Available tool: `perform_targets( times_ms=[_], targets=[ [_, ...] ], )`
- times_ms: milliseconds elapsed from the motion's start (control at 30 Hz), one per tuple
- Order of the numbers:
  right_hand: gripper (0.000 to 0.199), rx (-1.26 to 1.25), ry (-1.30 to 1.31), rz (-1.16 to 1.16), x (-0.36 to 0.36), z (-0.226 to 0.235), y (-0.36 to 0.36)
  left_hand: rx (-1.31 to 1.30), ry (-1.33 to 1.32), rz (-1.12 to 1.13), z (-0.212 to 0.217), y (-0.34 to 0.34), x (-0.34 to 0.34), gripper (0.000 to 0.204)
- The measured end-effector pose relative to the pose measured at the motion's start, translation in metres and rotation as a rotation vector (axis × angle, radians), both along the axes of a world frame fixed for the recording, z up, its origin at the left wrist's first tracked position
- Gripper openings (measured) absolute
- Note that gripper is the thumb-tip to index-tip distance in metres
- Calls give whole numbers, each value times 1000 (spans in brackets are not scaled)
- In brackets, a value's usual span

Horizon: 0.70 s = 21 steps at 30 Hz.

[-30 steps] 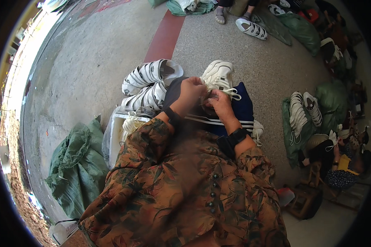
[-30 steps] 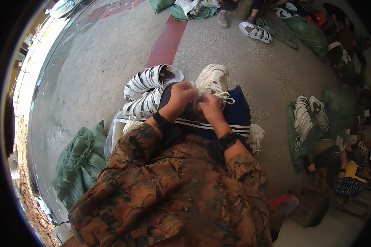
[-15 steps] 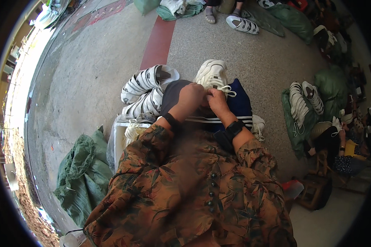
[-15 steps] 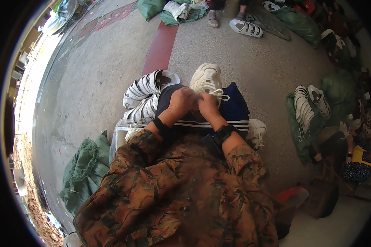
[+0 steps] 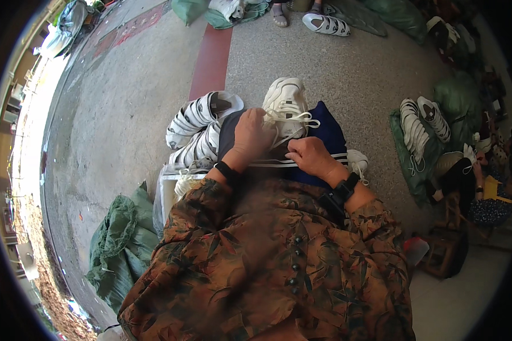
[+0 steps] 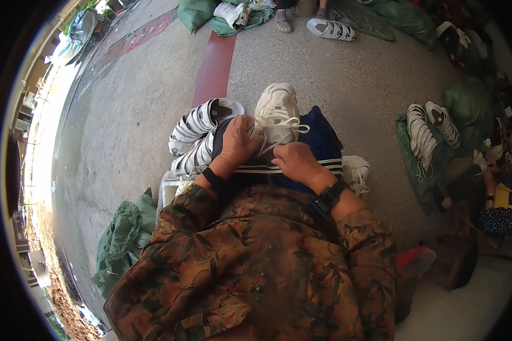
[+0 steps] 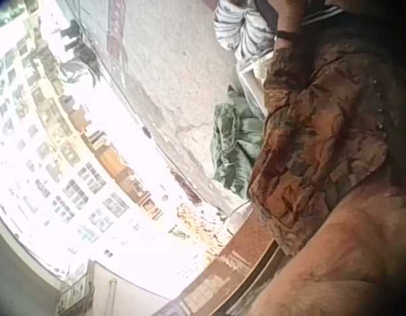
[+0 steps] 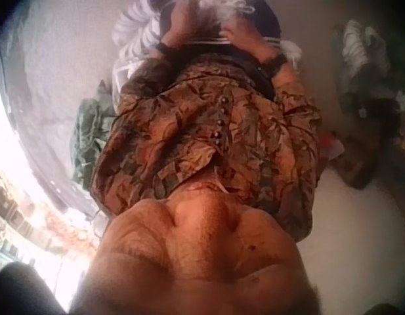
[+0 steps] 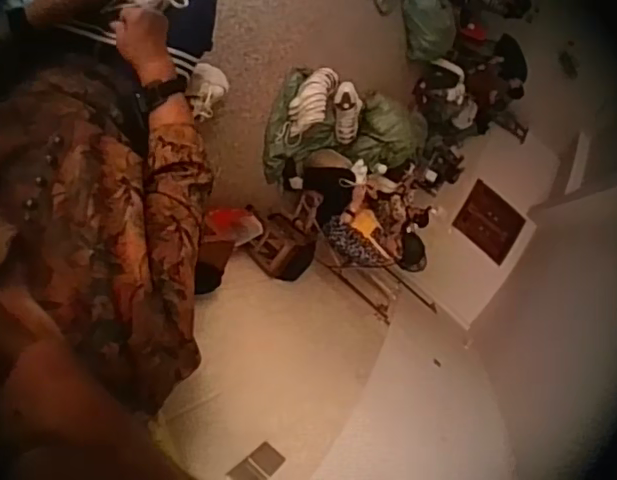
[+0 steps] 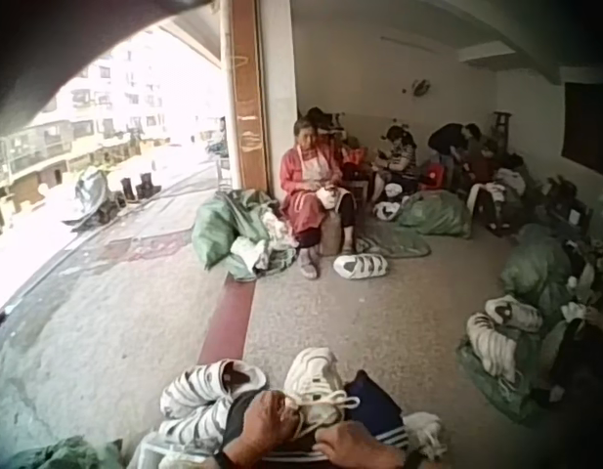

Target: The person threads a white shoelace through the eyelets of a white sneaker, pulling the lace tight and adjusting the loops. They repeat this process to lace the shoe from the bottom up.

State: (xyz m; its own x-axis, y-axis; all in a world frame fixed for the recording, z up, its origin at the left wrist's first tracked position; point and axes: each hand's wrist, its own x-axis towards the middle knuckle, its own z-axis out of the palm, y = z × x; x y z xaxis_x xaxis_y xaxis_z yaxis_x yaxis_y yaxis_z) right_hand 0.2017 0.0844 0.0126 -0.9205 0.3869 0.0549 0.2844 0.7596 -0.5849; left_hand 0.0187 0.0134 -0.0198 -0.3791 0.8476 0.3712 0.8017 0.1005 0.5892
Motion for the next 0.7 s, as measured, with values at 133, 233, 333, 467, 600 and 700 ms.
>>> perform_targets(
  times_ms=[133, 233, 333, 467, 600, 700],
  targets=[
    [6, 409, 51, -3, -14, -31, -10, 38, 60, -39, -7, 2, -3, 39],
    [9, 553, 20, -7, -19, -52, -11, -32, -119, -6, -7, 5, -10, 37],
    [7, 493, 47, -28, -19, -47, -10, -99, -357, 66, -14, 4, -24, 31],
    [19, 114, 139, -80, -3, -19, 4, 101, -574, 60, -32, -3, -28, 14],
    [27, -765, 700, -412, 28, -6, 34, 83, -258, -280, -17, -10, -16, 14],
    [28, -969, 1014, -549, 36, 9, 41, 130, 104, -513, -2, -5, 3, 24]
  ],
)
